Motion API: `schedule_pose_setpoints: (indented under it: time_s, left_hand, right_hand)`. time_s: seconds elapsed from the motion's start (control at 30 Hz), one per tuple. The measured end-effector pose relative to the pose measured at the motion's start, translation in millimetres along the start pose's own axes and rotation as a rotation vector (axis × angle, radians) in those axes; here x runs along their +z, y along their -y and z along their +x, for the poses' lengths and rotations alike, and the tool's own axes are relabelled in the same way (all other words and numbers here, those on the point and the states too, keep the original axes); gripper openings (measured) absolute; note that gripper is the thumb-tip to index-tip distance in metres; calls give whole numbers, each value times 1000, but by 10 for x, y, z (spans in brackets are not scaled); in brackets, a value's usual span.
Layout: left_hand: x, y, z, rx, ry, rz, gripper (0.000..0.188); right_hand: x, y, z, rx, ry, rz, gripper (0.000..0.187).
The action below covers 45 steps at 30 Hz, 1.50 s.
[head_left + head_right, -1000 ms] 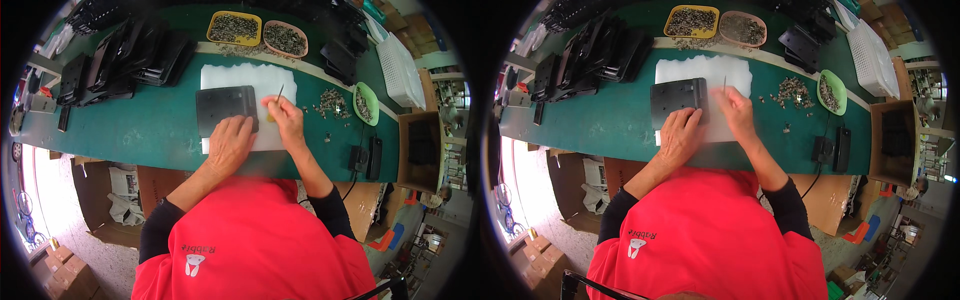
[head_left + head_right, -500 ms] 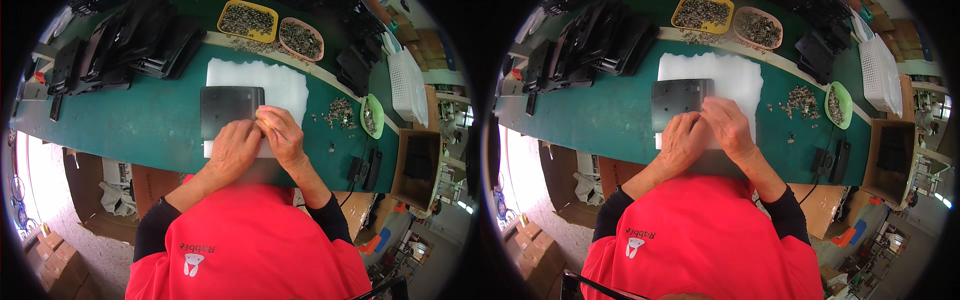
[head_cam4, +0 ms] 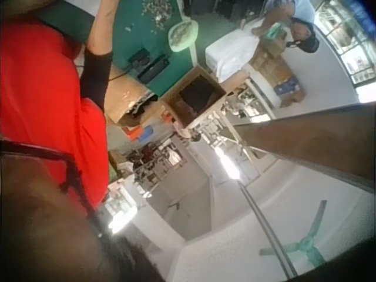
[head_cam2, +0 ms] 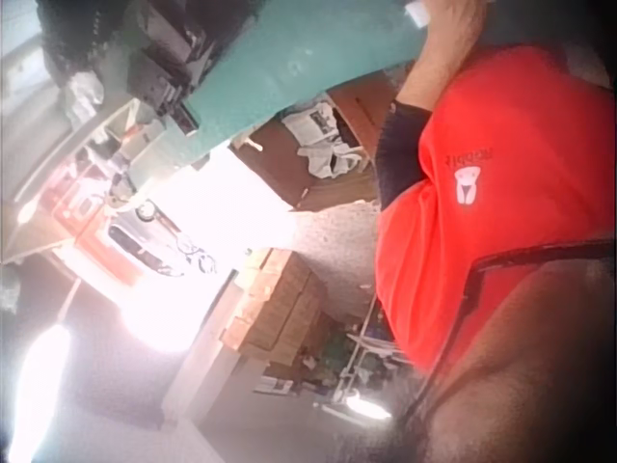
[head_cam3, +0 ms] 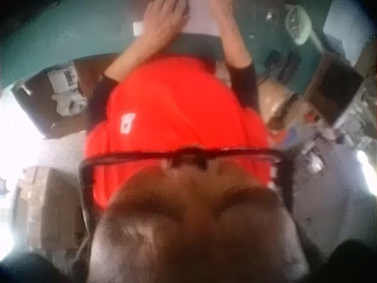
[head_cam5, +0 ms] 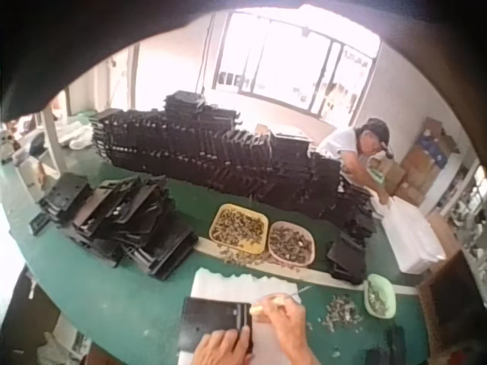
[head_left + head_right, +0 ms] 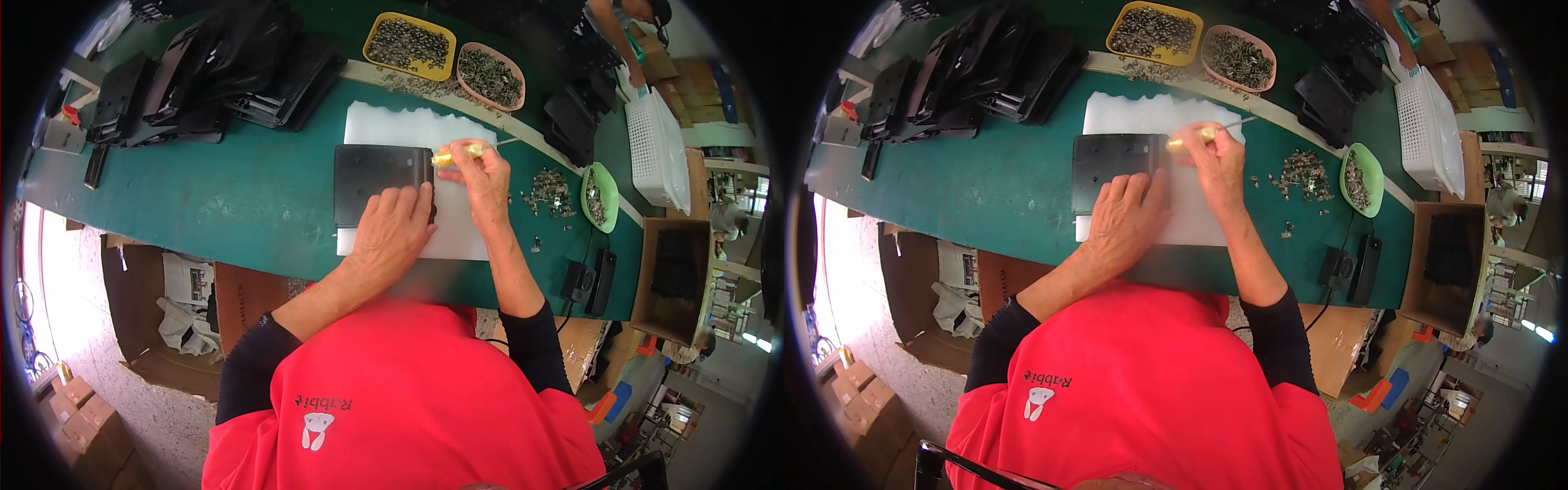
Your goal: The person uses a screwdriver to fasten screws into black rectangular electronic components placed on a white foam sheet. They repeatedly pick up screws from a nearby tray, align them with the screw holes on the device, and tighten them. The person handles multiple identical components one by one, moving the finished units to a stack on the left side of the table.
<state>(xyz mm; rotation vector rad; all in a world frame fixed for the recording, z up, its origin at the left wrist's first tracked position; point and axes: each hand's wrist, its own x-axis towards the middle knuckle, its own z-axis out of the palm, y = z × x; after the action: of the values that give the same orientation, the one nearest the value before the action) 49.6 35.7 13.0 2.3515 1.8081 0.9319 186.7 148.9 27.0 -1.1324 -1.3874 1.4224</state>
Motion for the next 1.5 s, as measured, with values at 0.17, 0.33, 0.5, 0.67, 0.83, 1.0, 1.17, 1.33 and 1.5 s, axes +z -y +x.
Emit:
schedule_pose_setpoints:
  time_s: [0.17, 0.33, 0.5, 0.67, 0.83, 1.0, 1.17, 1.33, 1.5]
  left_hand:
    - [16, -24, 29, -18, 1, 11, 57]
    - [46, -13, 5, -11, -26, 19, 51]
    - [45, 11, -21, 20, -33, 44, 44]
    - [50, -3, -37, 16, -34, 41, 32]
    - [46, -9, 0, -9, -35, 21, 30]
    - [63, 2, -18, -12, 14, 52, 37]
    - [72, 12, -34, -9, -45, 8, 54]
    - [57, 8, -76, -50, -95, -103, 50]
    - [67, 24, -73, -76, -122, -137, 48]
  right_hand:
    - [156, 176, 273, -151, 59, -541, 17]
    - [215, -8, 176, -595, 59, -662, 13]
    - [256, -100, 73, -799, -10, -714, 12]
    - [290, -249, -56, -857, -39, -693, 15]
    - [249, -275, -83, -788, -72, -635, 15]
    - [177, -261, -342, -719, -68, -637, 15]
    - [99, 50, -388, -278, -118, -298, 20]
    - [-21, -83, -458, -329, -77, -413, 17]
    - [57, -68, -478, -416, -59, -443, 15]
